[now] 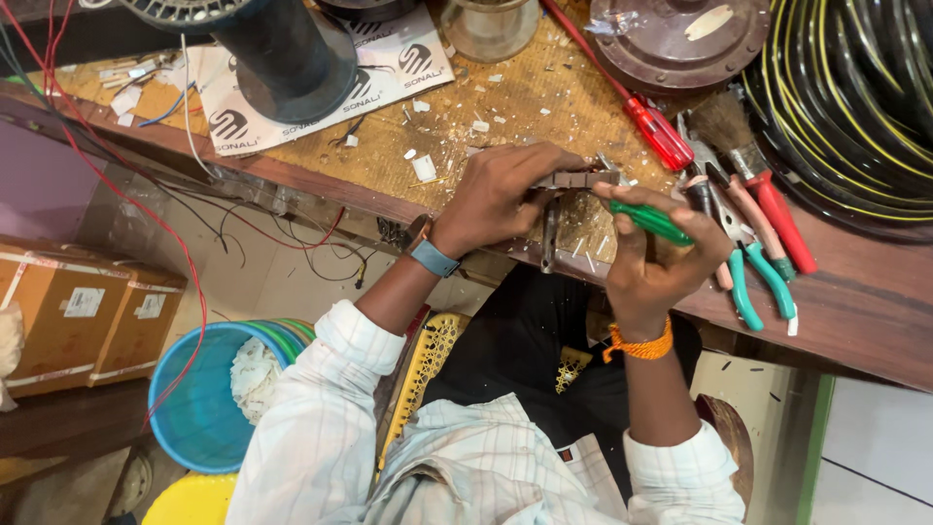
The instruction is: The person works on a small electrical component, likely a motor stator, at a cluttered workbench. They use a screwdriver to adjust the copper windings and scissors to cut small white plastic pieces, which they then insert into the component's slots.
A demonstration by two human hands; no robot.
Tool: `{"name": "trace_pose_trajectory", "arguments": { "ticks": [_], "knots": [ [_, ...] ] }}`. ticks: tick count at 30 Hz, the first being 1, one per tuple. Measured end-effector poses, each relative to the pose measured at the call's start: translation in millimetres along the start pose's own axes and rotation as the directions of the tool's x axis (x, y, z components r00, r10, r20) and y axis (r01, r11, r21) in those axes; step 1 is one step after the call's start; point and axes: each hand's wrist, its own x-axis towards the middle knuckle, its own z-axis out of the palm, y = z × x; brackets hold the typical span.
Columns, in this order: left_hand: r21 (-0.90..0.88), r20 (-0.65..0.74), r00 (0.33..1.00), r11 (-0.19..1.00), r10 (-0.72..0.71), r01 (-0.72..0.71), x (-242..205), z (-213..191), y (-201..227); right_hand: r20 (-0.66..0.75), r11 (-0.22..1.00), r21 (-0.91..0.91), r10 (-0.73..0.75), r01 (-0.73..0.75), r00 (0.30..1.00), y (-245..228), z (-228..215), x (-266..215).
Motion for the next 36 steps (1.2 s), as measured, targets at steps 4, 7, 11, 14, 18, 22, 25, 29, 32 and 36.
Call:
{"name": "trace_pose_trajectory", "arguments": {
  "ticks": [4, 7, 11, 14, 18, 22, 25, 29, 32, 36],
  "knots": [
    [0.033, 0.001, 1.000, 0.999, 0.010, -0.010, -4.7, -0.9, 1.1, -0.114, 0.999, 0.014, -0.037, 0.039, 0.993, 4.4, 16.9, -19.9],
    [0.033, 0.022, 1.000, 0.999, 0.019, -0.020, -7.7, -3.1, -0.7, -0.128, 0.996, -0.040, -0.084, 0.079, 0.988, 4.9, 24.2, -28.2],
    [0.080, -0.017, 0.992, 0.989, 0.124, -0.122, -13.3, -0.8, -3.4, -0.175, 0.997, -0.068, 0.021, -0.033, 0.984, -18.8, 5.2, -9.7],
    [0.070, 0.028, 0.973, 0.971, 0.229, -0.230, -13.3, -5.6, -12.1, -0.073, 0.917, -0.112, 0.376, -0.383, 0.924, -45.6, -39.1, 24.4],
    [0.150, 0.077, 0.967, 0.956, 0.244, -0.253, -13.2, -11.1, -25.2, 0.246, 0.824, -0.439, 0.494, -0.358, 0.834, -0.4, -49.3, 66.9],
    [0.136, 0.030, 0.970, 0.960, 0.243, -0.245, -10.8, -15.0, -34.6, 0.265, 0.623, -0.779, 0.434, -0.074, 0.861, 42.7, -27.1, 72.4],
    [0.085, 0.012, 0.980, 0.976, 0.198, -0.199, -12.7, -13.8, -37.8, 0.242, 0.721, -0.689, 0.329, -0.077, 0.913, 37.7, -25.0, 72.5],
    [-0.003, -0.043, 0.989, 0.990, 0.143, -0.143, -14.0, -6.3, -39.7, 0.274, 0.873, -0.231, 0.481, -0.429, 0.832, 7.5, -32.8, 61.3],
    [0.032, 0.031, 0.993, 0.992, 0.117, -0.118, -13.0, -8.7, -37.6, 0.451, 0.906, -0.329, 0.398, -0.265, 0.799, -4.8, -25.4, 57.7],
    [-0.009, 0.015, 0.993, 0.993, 0.118, -0.118, -12.5, -21.5, -26.3, 0.496, 0.864, -0.493, 0.377, -0.103, 0.782, -8.9, -6.9, 70.4]
  ]
}}
